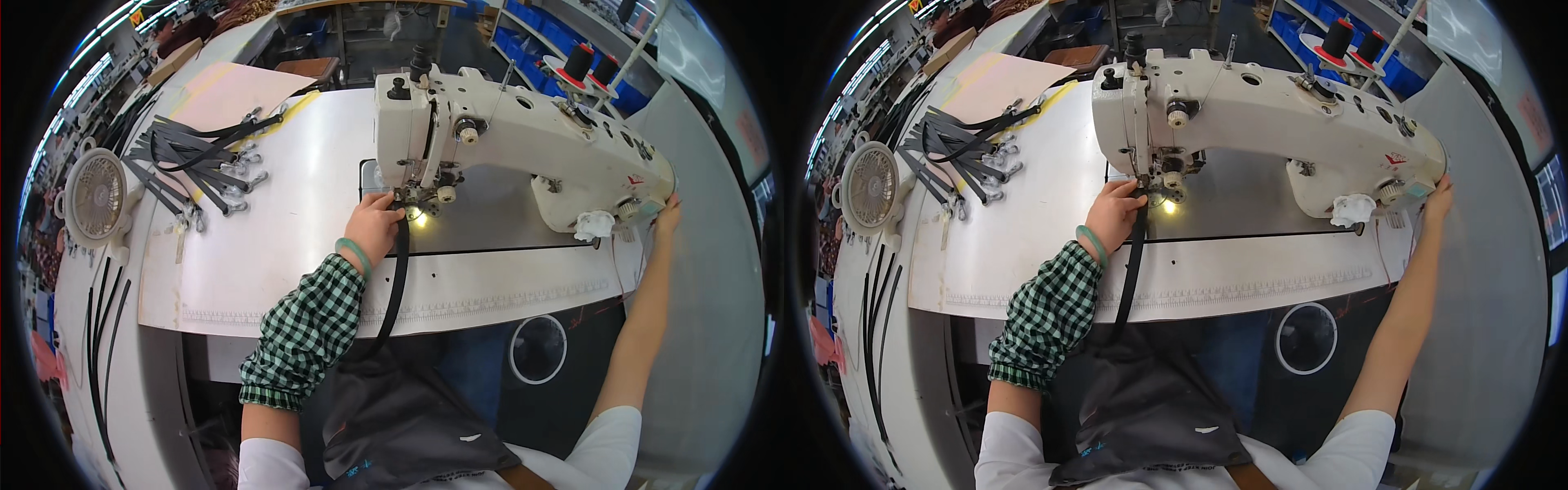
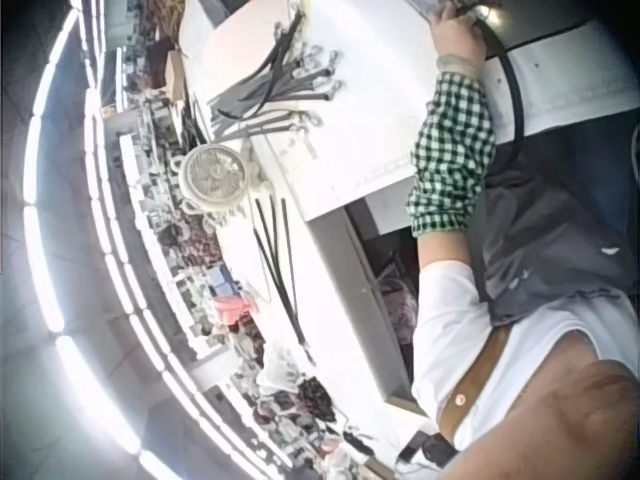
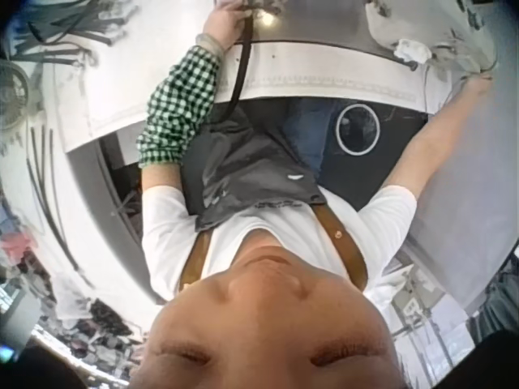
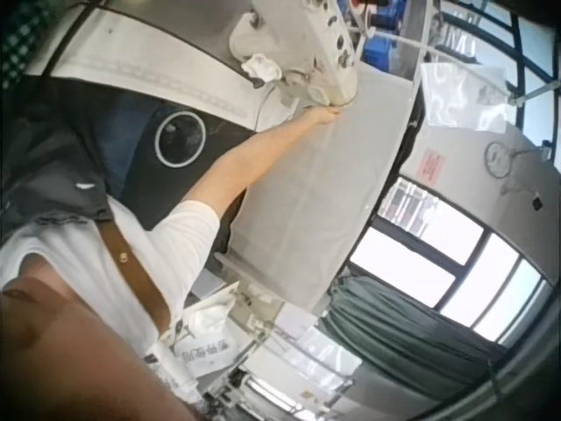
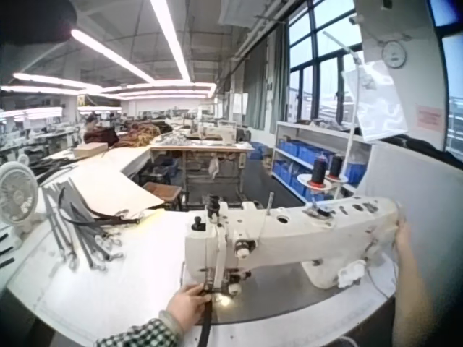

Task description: The person operates an industrial sewing machine to stitch long black straps. They feed each strap through the machine, guide it under the needle, and remove the stitched piece, repeating this process continuously.

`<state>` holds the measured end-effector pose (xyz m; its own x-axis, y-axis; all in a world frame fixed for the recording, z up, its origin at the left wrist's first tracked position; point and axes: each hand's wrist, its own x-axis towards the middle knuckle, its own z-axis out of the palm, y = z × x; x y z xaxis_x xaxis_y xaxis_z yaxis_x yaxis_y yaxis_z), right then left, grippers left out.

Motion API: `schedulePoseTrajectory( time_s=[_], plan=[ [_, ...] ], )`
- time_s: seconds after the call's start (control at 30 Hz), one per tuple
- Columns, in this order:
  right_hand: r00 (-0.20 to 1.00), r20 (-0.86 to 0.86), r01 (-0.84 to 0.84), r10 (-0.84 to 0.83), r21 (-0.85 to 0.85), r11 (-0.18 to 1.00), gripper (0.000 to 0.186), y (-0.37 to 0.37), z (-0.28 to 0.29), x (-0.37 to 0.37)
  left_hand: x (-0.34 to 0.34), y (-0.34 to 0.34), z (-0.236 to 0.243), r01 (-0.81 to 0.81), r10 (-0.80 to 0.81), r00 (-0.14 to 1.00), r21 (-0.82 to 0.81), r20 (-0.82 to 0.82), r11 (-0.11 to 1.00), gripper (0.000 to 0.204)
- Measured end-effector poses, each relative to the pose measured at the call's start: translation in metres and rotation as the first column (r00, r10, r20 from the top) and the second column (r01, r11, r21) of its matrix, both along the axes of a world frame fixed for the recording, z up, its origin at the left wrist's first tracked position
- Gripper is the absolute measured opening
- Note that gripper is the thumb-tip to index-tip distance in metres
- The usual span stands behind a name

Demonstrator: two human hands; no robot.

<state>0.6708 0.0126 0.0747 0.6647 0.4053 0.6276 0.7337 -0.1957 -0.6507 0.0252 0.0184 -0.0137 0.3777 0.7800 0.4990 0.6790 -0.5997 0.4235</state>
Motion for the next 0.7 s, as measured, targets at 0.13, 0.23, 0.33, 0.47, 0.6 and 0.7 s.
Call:
schedulePoseTrajectory(
  time_s=[0.13, 0.23, 0.33, 0.47, 0.6, 0.7],
  plan=[
    [0.97, -0.238, -0.025, 0.059, 0.142, 0.99, 0.045, 0.004, -0.055, -0.039, -0.011, -0.003, -0.002, 0.008, -0.01, 0.999, -0.035, -0.039, 0.999, 0.023],
    [0.986, -0.137, 0.107, -0.091, 0.112, 0.988, 0.041, -0.011, -0.043, -0.058, -0.015, -0.012, 0.004, 0.081, -0.081, 0.995, -0.01, -0.056, 0.997, 0.022],
    [0.987, 0.084, 0.111, -0.14, 0.284, 0.953, 0.035, -0.026, -0.015, -0.15, -0.023, -0.024, 0.008, 0.148, -0.155, 0.985, -0.087, -0.076, 0.985, 0.025],
    [0.885, 0.021, -0.447, 0.466, 0.322, 0.835, 0.021, -0.047, -0.015, -0.247, -0.02, -0.026, 0.011, 0.162, -0.163, 0.986, -0.011, -0.03, 0.987, 0.02],
    [0.489, 0.311, -0.839, 0.815, -0.089, 0.537, 0.027, -0.069, -0.032, -0.35, -0.019, -0.024, 0.009, 0.163, -0.163, 0.987, -0.002, 0.007, 0.987, 0.018],
    [0.082, 0.392, -0.911, 0.917, -0.344, 0.228, 0.032, -0.071, -0.047, -0.408, -0.02, -0.025, 0.009, 0.154, -0.154, 0.988, 0.003, 0.004, 0.988, 0.019]
  ],
)
